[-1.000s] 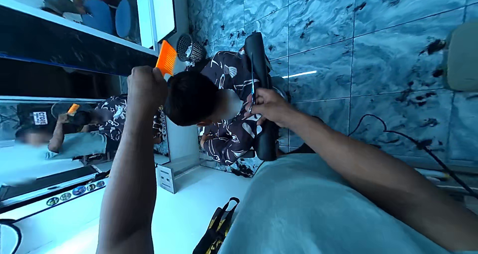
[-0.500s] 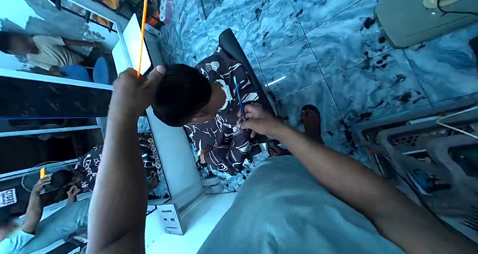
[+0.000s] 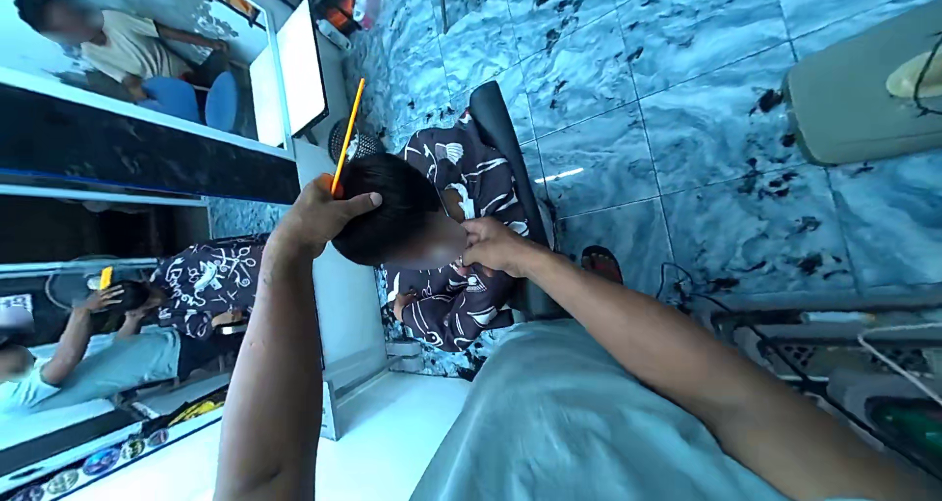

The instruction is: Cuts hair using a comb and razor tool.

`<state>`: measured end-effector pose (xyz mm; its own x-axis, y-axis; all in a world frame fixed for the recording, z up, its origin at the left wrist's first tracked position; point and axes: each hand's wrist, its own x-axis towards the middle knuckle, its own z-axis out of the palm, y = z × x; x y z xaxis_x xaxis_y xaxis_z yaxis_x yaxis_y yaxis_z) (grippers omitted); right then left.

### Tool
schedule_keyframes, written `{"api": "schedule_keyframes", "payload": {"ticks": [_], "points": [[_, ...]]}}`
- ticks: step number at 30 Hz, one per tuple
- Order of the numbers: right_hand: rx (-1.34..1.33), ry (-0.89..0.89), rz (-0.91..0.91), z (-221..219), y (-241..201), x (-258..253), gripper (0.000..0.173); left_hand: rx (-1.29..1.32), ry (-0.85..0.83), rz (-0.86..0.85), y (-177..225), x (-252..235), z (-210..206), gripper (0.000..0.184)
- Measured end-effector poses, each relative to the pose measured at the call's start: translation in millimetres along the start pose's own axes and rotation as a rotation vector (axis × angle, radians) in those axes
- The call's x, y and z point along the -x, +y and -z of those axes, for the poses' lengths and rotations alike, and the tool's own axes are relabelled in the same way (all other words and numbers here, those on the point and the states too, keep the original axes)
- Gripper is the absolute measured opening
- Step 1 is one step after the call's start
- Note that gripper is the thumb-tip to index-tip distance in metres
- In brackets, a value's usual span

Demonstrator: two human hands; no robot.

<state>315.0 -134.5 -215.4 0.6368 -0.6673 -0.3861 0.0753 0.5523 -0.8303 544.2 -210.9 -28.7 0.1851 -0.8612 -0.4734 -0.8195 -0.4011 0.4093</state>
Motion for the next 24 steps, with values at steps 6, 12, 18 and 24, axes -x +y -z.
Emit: {"api": "schedule_keyframes", "payload": {"ticks": [6,12,18,24], "points": [[0.044,-0.179,-0.048,29.6,-12.7,-7.6,0.033,0.028,0.054,0.077,-2.5,13.1,-7.3,0.055],[0.076,-0.31,-0.077,57.6,-26.9,-16.1,0.031,-0.043,0.156,0.118,0.4,26.0,-17.2,0.056],[0.022,-0.197,-0.075,90.2,-37.9,-10.2,0.032,-0.22,0.529,0.241,49.7,85.5,-50.1,0.075],[0.414,0.189,0.346,132.8,-51.2,-36.7,0.044,-0.427,-0.11,0.287,54.7,113.5,-129.0,0.065]]}}
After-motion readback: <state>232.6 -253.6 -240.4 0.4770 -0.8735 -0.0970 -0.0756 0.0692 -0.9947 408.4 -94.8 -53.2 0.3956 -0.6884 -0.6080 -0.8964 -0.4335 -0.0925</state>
